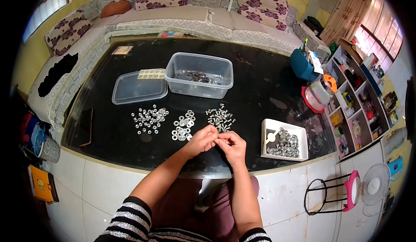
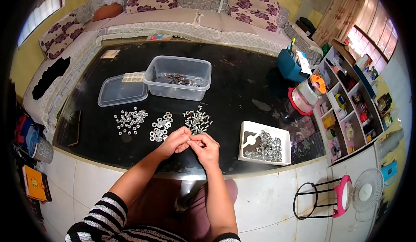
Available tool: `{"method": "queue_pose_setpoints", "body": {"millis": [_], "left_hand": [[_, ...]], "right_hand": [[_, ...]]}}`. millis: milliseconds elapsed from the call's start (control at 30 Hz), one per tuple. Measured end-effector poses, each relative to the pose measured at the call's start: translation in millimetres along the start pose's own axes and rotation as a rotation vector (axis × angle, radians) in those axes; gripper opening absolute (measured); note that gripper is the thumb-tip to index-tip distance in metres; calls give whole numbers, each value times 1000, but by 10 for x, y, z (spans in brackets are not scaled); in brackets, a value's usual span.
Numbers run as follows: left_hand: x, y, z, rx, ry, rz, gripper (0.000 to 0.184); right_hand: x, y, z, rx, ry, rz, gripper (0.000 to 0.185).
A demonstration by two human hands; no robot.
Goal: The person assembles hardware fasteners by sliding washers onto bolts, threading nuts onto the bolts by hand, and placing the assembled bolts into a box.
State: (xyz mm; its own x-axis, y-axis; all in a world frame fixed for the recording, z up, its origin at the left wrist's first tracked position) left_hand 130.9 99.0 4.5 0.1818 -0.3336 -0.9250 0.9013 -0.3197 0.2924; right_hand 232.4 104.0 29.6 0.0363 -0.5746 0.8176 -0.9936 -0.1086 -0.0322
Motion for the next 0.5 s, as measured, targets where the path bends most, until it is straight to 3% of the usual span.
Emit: {"method": "queue_pose_setpoints", "body": {"millis": [200,300,367,500], "left_hand": [[81,-28,-49,19,25,-115,24],[197,-116,-79,-69,-109,-63,26],[-11,-56,5,-69,25,-38,29],[37,-25,-33,-25,39,-51,31]], "right_hand": [[21,25,-2,42,-10,57,11],[1,31,7,31,17,17,11],[-9,-2,12,-7,28,-1,11],[-39,2,24,-2,24,-17,11]]}}
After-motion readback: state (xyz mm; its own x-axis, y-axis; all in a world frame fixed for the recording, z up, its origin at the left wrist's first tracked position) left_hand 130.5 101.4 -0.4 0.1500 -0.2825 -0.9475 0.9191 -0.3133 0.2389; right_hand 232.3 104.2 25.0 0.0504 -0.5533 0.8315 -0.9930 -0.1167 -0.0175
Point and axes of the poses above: each hand's wrist, its own z-axis away from the middle knuckle, its own y-axis out of the palm, x = y × z, the point moved 9 cm from there along -z, towards the middle knuckle, and after that the axes turned 14 degrees about -y, right-handed, at the moved point
